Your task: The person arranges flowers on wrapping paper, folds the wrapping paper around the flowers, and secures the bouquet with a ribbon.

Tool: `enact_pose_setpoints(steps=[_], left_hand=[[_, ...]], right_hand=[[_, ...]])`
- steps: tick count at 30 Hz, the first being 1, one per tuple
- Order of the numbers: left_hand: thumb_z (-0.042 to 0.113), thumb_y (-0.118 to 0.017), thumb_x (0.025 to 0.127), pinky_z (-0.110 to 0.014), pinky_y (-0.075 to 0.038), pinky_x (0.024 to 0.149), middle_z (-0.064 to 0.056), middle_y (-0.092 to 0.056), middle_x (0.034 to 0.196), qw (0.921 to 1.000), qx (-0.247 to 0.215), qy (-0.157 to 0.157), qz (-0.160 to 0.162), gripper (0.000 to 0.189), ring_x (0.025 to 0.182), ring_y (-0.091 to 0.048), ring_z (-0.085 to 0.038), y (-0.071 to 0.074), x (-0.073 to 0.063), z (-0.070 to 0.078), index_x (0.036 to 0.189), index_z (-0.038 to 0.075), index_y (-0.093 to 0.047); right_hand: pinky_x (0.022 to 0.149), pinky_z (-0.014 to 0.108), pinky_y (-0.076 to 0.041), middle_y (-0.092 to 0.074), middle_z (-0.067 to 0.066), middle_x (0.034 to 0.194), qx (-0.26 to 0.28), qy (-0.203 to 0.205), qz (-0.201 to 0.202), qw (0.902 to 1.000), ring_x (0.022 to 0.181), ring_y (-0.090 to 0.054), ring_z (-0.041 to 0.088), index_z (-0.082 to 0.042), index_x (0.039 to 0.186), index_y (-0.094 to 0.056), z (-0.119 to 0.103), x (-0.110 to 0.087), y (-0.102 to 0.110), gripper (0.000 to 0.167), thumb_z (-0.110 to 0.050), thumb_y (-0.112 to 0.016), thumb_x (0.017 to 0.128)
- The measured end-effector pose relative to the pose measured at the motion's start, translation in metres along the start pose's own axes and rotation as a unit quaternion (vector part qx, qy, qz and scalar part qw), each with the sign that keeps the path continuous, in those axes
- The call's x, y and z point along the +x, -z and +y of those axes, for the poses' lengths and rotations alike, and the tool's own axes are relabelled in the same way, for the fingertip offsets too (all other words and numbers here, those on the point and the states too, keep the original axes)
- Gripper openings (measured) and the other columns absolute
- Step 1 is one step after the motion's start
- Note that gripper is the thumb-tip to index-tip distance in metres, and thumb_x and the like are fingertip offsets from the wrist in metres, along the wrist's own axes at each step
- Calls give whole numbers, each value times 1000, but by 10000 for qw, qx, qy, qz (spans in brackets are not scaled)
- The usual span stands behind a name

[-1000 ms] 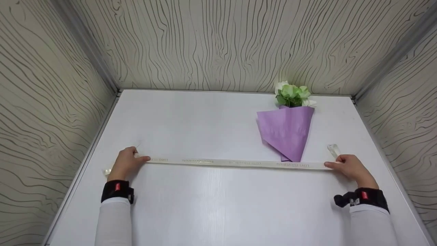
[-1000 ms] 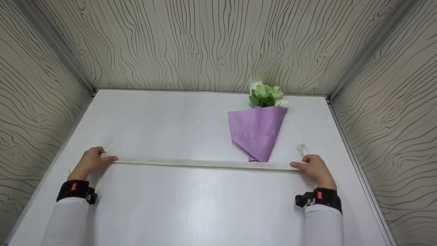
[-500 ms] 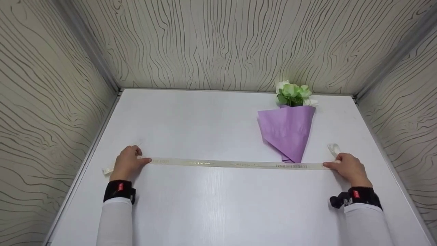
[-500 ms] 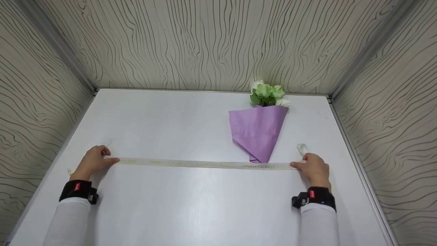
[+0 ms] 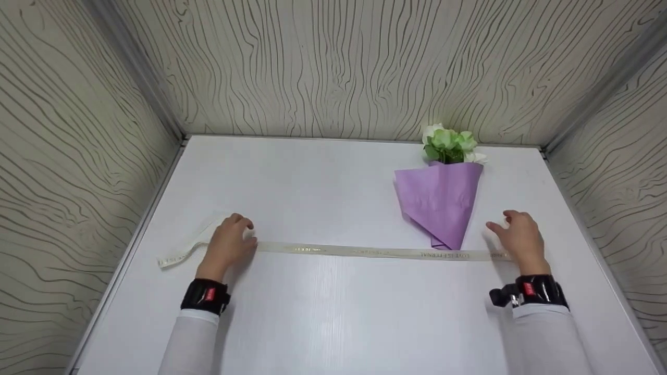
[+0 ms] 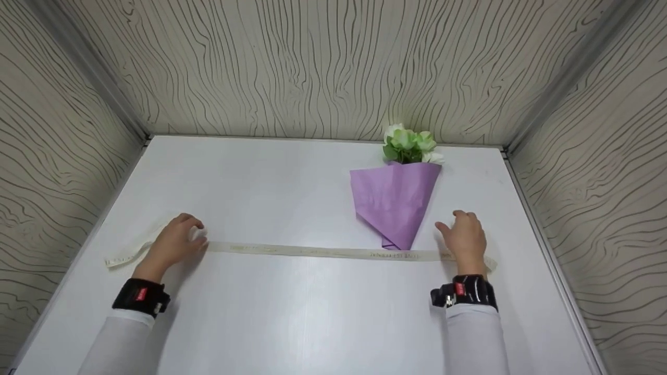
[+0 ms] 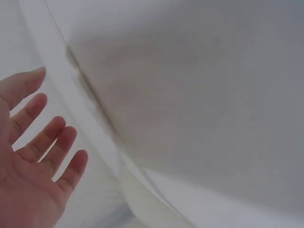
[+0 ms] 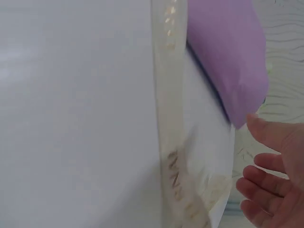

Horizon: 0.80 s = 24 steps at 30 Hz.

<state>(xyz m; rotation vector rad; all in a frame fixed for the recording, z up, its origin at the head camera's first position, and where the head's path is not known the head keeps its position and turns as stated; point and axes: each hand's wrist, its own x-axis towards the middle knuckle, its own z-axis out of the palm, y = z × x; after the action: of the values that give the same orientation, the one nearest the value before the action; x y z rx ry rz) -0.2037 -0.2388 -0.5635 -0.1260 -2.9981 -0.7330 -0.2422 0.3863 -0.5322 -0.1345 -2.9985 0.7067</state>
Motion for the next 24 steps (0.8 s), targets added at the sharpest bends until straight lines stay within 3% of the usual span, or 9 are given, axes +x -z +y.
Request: enact_pose_setpoints(steps=[3,7,11,14,17,24], left_hand=[[24,-70,75,-42,-39,85,-9,-52,111,9991,160,-362,-115,32,103,-48,-27,-13,0,27,102,8,-62],[31,-68,76,-42,-34,93,-13,-49,122,9952,478,-772,-363,40,114,-43,-27,-33,2,57,109,11,-60],[38,-61,81,-47,-30,96,-15,-43,130,9904,700,-1036,-582,43,121,-37,-29,-49,4,75,116,14,-58],[41,-58,82,-50,-29,95,-15,-42,131,9897,762,-1018,-663,43,121,-36,-31,-56,5,84,117,15,-58],[42,-57,82,-53,-28,94,-16,-45,128,9911,737,-921,-616,41,119,-37,-34,-59,5,89,114,15,-60],[40,-58,81,-53,-29,93,-15,-46,128,9928,698,-792,-567,40,119,-37,-33,-62,6,91,113,16,-60]], right_hand=[[81,52,-38,-54,32,104,368,-81,-3,9993,97,-50,44,14,115,-48,-20,8,-7,62,-39,-57,84],[83,48,-39,-54,31,105,670,-570,-321,9956,96,-51,43,15,114,-48,-40,16,-19,62,-38,-56,83],[66,40,-46,-56,30,93,872,-1167,-765,9864,75,-57,35,17,106,-49,-51,19,-28,63,-41,-59,80],[49,32,-43,-56,17,75,927,-1522,-932,9796,54,-53,22,12,95,-51,-56,21,-34,59,-43,-64,76],[45,29,-40,-52,9,69,961,-1822,-964,9738,51,-50,18,6,93,-49,-61,23,-38,61,-46,-70,69],[57,34,-40,-51,17,91,947,-2194,-901,9668,76,-50,27,7,105,-45,-72,25,-47,74,-44,-76,61]])
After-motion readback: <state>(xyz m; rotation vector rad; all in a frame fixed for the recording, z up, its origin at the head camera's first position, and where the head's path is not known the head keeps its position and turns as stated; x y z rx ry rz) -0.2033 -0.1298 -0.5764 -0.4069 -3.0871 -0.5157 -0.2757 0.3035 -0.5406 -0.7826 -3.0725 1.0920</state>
